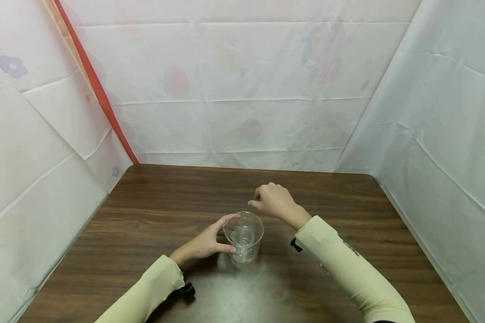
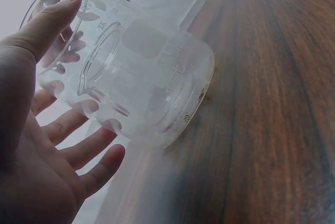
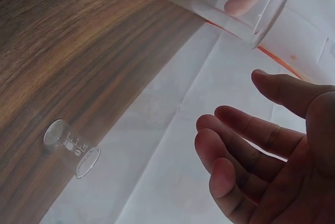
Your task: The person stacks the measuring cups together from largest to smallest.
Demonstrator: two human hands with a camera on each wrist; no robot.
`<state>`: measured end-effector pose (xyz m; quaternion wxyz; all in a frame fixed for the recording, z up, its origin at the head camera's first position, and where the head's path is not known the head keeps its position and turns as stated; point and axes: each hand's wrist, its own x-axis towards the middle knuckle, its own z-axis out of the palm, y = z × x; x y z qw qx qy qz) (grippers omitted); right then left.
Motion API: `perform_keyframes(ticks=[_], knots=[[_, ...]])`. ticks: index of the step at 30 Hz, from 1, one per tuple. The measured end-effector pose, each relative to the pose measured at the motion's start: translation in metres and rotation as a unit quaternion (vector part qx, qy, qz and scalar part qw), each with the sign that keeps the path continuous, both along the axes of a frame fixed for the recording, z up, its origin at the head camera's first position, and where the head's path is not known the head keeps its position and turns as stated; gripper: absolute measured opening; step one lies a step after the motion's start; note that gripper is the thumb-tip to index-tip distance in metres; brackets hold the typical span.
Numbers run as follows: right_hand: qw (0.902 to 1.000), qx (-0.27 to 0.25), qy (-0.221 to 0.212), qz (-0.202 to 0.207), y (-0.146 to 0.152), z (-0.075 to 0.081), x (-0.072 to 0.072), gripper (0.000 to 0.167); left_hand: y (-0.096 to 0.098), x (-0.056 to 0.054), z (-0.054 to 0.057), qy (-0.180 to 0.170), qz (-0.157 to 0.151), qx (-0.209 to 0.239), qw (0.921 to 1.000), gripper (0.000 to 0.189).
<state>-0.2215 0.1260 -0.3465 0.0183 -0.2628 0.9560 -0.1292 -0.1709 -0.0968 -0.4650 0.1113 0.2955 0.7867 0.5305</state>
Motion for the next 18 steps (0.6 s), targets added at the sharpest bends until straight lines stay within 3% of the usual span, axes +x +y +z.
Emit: perform_keyframes(ticks=[8, 10, 15, 18], knots=[[1.0000, -0.004, 0.004, -0.008, 0.002, -0.003, -0.005, 0.023, 0.000, -0.001, -0.001, 0.002, 0.000, -0.003, 1.0000, 0.083], [0.9999, -0.005, 0.002, -0.010, 0.003, -0.004, -0.006, 0.024, 0.000, 0.003, 0.007, -0.001, 0.000, -0.005, 1.0000, 0.083], [0.9998, -0.003, -0.004, -0.018, 0.005, -0.006, -0.010, 0.024, 0.001, 0.003, 0.008, -0.005, 0.001, -0.008, 1.0000, 0.083], [0.9997, 0.001, -0.007, -0.023, 0.006, -0.008, -0.012, 0.024, 0.000, 0.000, 0.001, -0.002, 0.002, -0.006, 1.0000, 0.083]])
